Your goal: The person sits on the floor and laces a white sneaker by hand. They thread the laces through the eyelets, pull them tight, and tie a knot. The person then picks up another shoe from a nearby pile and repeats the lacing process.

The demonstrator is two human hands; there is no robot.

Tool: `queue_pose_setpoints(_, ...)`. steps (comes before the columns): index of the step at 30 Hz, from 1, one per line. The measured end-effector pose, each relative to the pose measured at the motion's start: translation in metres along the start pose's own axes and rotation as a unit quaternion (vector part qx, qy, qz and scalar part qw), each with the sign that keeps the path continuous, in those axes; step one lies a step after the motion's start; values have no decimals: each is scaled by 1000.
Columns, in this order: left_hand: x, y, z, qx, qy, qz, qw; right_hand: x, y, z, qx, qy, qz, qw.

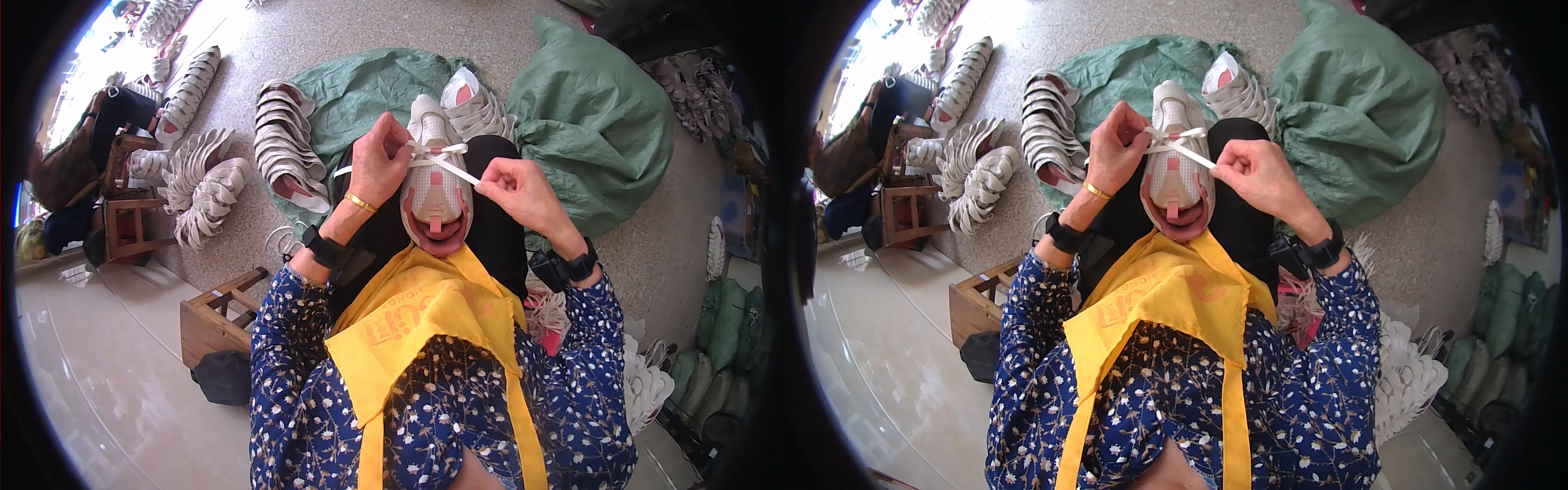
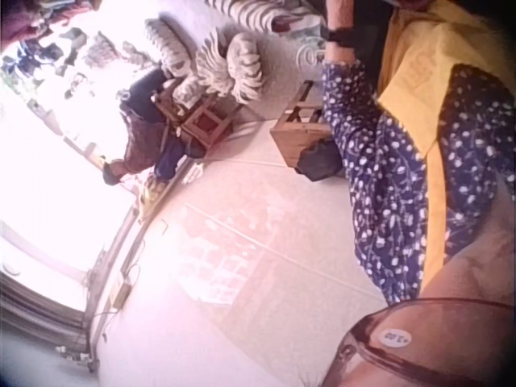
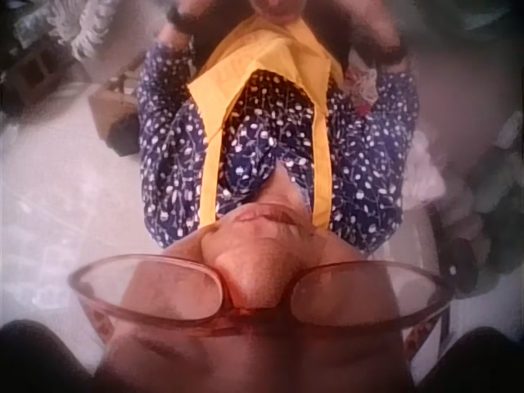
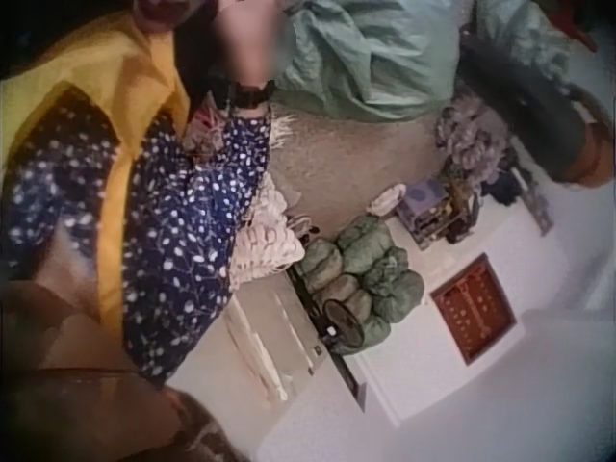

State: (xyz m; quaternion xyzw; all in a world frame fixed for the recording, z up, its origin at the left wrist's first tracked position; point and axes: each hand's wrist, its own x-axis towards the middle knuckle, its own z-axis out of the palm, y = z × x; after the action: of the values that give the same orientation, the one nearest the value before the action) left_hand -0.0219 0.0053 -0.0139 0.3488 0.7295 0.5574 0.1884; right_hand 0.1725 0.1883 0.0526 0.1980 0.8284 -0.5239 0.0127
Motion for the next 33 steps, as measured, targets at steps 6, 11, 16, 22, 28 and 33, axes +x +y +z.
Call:
queue_pose_setpoints(6,-3,7,9,-5,8,47,999,-34,-5,-17,-24,29,-1,999)
queue_pose_setpoints(11,-12,20,0,5,-48,34,998,-64,35,-34,12,10,29,999)
queue_pose_setpoints(16,-18,33,-8,84,-67,54,993,-44,21,-11,-44,25,-17,999)
queue_pose_setpoints(22,-15,31,-7,65,-74,-5,995,12,12,26,-15,206,-101,973)
queue_pose_setpoints(28,-14,22,-6,12,-92,-26,995,42,9,44,-41,209,-127,969)
queue_pose_setpoints(33,-12,7,-13,-108,-114,-82,984,41,8,55,-42,224,-134,964)
